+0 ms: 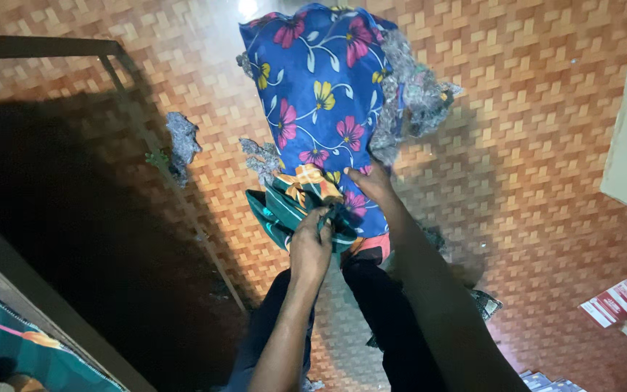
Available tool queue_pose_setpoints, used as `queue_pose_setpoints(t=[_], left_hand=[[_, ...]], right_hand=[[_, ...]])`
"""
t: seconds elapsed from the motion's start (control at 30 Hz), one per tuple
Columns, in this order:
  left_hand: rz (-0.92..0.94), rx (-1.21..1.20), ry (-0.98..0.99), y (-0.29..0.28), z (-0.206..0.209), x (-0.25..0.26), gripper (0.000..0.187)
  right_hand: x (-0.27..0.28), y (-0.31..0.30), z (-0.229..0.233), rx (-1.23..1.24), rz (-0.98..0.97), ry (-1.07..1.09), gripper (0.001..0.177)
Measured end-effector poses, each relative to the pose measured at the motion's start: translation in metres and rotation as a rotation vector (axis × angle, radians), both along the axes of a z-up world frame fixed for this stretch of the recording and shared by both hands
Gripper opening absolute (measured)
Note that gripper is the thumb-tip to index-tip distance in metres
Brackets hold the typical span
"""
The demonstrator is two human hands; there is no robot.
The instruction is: The person smooths and rolls a long beige cloth on a bed, positions two different floral-patterned pillows on the bed, and folds several pieces of fabric on a table.
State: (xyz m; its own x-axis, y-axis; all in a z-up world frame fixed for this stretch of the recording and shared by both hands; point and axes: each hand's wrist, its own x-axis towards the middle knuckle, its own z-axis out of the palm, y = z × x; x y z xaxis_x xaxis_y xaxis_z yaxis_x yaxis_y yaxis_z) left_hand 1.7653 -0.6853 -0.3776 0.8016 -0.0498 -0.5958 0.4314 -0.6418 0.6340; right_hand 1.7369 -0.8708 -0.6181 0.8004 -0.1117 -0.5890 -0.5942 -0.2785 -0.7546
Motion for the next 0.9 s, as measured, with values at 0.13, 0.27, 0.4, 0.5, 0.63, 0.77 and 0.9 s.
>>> queue_pose_setpoints(t=[0.13, 0.27, 0.4, 0.5, 0.63, 0.77, 0.9], left_hand=[[0.045, 0.018, -0.112, 0.012, -0.002, 0.003, 0.029], [0.128, 0.043, -0.116, 0.018, -0.001, 0.005, 0.024], [0.022, 0.077, 0.004, 0.02, -0.011, -0.008, 0.027], [-0.12, 0.071, 0.02, 0.02, -0.022, -0.027, 0.026], [-0.234, 0.115, 0.155, 0.019, -0.022, -0.033, 0.022], [-0.279, 0.098, 0.13, 0.009, -0.022, -0.028, 0.024], [-0.379, 0.142, 0.158, -0.003, -0.015, -0.027, 0.026]], right_hand=[[0.012, 0.023, 0.014, 0.053, 0.072, 0.112, 0.037], [-0.025, 0.031, 0.061, 0.356, -0.205, 0.283, 0.025], [-0.054, -0.015, 0.067, 0.397, -0.322, 0.381, 0.03], [-0.074, -0.052, 0.058, 0.382, -0.281, 0.545, 0.046], [-0.073, -0.084, 0.021, 0.229, 0.08, 0.61, 0.049], [-0.05, -0.143, -0.024, -0.176, -0.017, 0.355, 0.051], [-0.017, -0.202, -0.063, -0.633, -0.277, 0.081, 0.053]])
